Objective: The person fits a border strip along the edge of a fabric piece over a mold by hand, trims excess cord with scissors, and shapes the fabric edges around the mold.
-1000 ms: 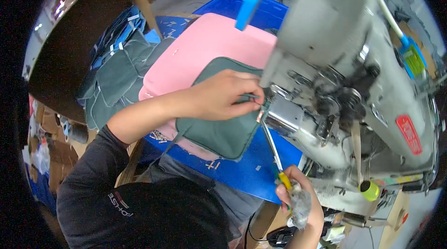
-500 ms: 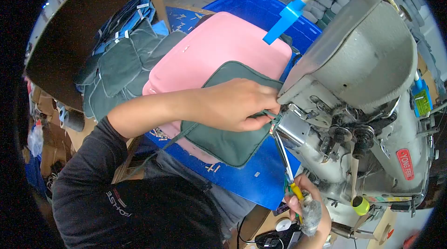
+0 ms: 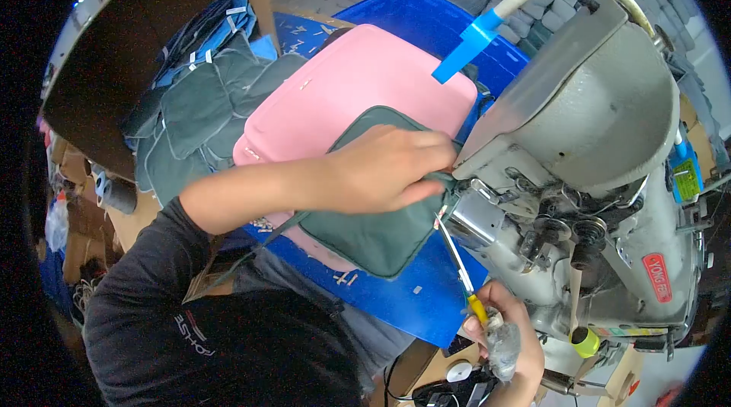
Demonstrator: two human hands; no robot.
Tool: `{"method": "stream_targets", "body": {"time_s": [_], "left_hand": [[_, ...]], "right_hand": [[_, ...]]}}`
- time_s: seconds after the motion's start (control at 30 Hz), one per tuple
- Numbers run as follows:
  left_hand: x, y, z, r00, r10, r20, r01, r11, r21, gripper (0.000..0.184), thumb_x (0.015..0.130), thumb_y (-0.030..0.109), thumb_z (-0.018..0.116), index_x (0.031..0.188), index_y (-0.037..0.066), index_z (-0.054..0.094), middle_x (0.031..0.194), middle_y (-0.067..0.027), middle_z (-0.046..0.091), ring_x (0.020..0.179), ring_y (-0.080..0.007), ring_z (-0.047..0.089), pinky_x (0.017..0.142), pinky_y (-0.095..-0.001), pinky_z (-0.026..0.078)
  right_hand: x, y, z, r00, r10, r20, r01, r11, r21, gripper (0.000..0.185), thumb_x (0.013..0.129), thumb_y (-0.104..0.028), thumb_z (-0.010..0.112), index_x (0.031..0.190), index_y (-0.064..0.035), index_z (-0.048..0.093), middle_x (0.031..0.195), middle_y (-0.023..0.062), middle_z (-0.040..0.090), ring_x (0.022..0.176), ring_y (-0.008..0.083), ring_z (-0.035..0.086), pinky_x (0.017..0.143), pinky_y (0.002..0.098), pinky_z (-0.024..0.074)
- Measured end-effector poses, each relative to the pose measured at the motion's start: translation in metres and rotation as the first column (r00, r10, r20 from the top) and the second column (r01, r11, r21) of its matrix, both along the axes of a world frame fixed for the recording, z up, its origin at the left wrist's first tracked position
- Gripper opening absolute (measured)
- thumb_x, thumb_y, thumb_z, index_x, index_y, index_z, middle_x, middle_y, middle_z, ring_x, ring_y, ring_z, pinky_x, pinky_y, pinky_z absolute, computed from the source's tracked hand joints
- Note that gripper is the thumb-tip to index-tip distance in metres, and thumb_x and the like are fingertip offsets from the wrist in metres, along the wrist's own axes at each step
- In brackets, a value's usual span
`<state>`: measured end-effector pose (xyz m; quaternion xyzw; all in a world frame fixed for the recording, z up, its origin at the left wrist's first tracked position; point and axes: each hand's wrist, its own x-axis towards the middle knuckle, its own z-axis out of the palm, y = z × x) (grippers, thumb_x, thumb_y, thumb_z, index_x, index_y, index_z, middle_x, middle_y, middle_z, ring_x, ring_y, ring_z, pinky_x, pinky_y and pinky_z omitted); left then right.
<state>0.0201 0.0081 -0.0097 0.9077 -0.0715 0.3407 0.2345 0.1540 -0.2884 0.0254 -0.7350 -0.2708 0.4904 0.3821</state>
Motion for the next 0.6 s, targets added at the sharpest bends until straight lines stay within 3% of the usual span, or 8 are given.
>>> {"method": "stream_targets", "body": {"time_s": [0.07,0.13,0.17,0.2,0.27,0.37,0.47,0.6], "left_hand": [[-0.025,-0.024,0.004,0.985,0.158,-0.063,-0.146,0.976,0.162,0.018,0.083,0.015,0.067,0.096,0.004,0.061,0.109,-0.0127,0.062,0.065,-0.0247,0.064,0.058,-0.0405,0.052],[-0.053,-0.053,-0.014,0.988,0.152,-0.031,-0.129,0.916,0.38,0.02,0.083,0.017,0.063,0.099,0.005,0.064,0.117,-0.0109,0.062,0.06,-0.0149,0.057,0.052,-0.0325,0.046],[-0.064,-0.066,-0.029,0.998,0.055,0.014,-0.054,0.856,0.513,0.024,0.084,0.02,0.061,0.102,0.005,0.065,0.121,-0.0095,0.062,0.058,-0.009,0.052,0.048,-0.0263,0.042],[-0.073,-0.079,-0.033,0.998,0.07,0.006,-0.057,0.762,0.644,0.034,0.087,0.022,0.058,0.113,0.003,0.067,0.131,-0.0115,0.061,0.056,-0.008,0.044,0.048,-0.021,0.033],[-0.071,-0.082,-0.045,0.988,0.132,0.081,-0.148,0.657,0.739,0.035,0.088,0.022,0.056,0.114,0.002,0.068,0.131,-0.0141,0.063,0.056,-0.007,0.039,0.049,-0.0208,0.029],[-0.084,-0.072,-0.048,0.984,0.04,0.176,-0.154,0.697,0.7,0.034,0.087,0.02,0.058,0.112,0.0,0.069,0.122,-0.0157,0.068,0.057,-0.0075,0.043,0.05,-0.0205,0.031],[-0.091,-0.069,-0.039,0.953,0.046,0.301,-0.197,0.847,0.494,0.031,0.085,0.018,0.062,0.107,-0.002,0.07,0.113,-0.0155,0.071,0.058,-0.0081,0.047,0.051,-0.0202,0.035],[-0.094,-0.069,-0.033,0.971,0.026,0.238,-0.125,0.902,0.412,0.031,0.082,0.016,0.065,0.106,-0.003,0.069,0.114,-0.0153,0.07,0.06,-0.008,0.052,0.051,-0.0211,0.039]], "right_hand": [[0.003,0.0,-0.001,1.0,0.003,0.026,-0.004,0.999,0.034,0.055,0.081,-0.041,0.085,0.104,-0.0016,0.054,0.08,0.0023,0.059,0.051,0.0047,0.048,0.041,0.0213,0.0366],[0.005,0.002,0.001,0.999,-0.002,0.033,0.001,0.999,0.041,0.054,0.08,-0.04,0.085,0.104,-0.0022,0.053,0.082,0.0022,0.06,0.053,0.0046,0.049,0.042,0.0211,0.0367],[0.007,0.003,0.002,1.0,-0.011,0.029,0.01,0.999,0.033,0.054,0.08,-0.039,0.086,0.104,-0.0026,0.053,0.082,0.002,0.06,0.054,0.0046,0.049,0.042,0.021,0.0368],[0.008,0.006,0.005,1.0,-0.02,0.024,0.019,1.0,0.023,0.054,0.08,-0.039,0.086,0.103,-0.003,0.053,0.082,0.0018,0.06,0.054,0.0046,0.049,0.042,0.0209,0.0368],[0.007,0.012,0.009,0.999,-0.021,0.037,0.022,0.999,-0.024,0.054,0.078,-0.039,0.086,0.103,-0.005,0.053,0.082,0.0007,0.058,0.054,0.0045,0.048,0.043,0.0204,0.0371],[0.013,0.017,0.011,0.998,0.007,0.06,-0.004,0.999,-0.035,0.054,0.078,-0.04,0.086,0.103,-0.006,0.053,0.081,-0.0002,0.056,0.055,0.0045,0.048,0.043,0.0201,0.037],[0.011,0.017,0.009,0.999,-0.015,0.029,0.015,1.0,-0.014,0.055,0.077,-0.041,0.087,0.102,-0.0064,0.052,0.08,-0.0008,0.053,0.055,0.0046,0.047,0.044,0.0201,0.0366],[0.012,0.021,0.01,0.999,-0.019,0.027,0.019,1.0,0.008,0.055,0.076,-0.041,0.087,0.102,-0.0067,0.052,0.08,-0.0014,0.052,0.055,0.0051,0.046,0.045,0.0209,0.0358]]}}
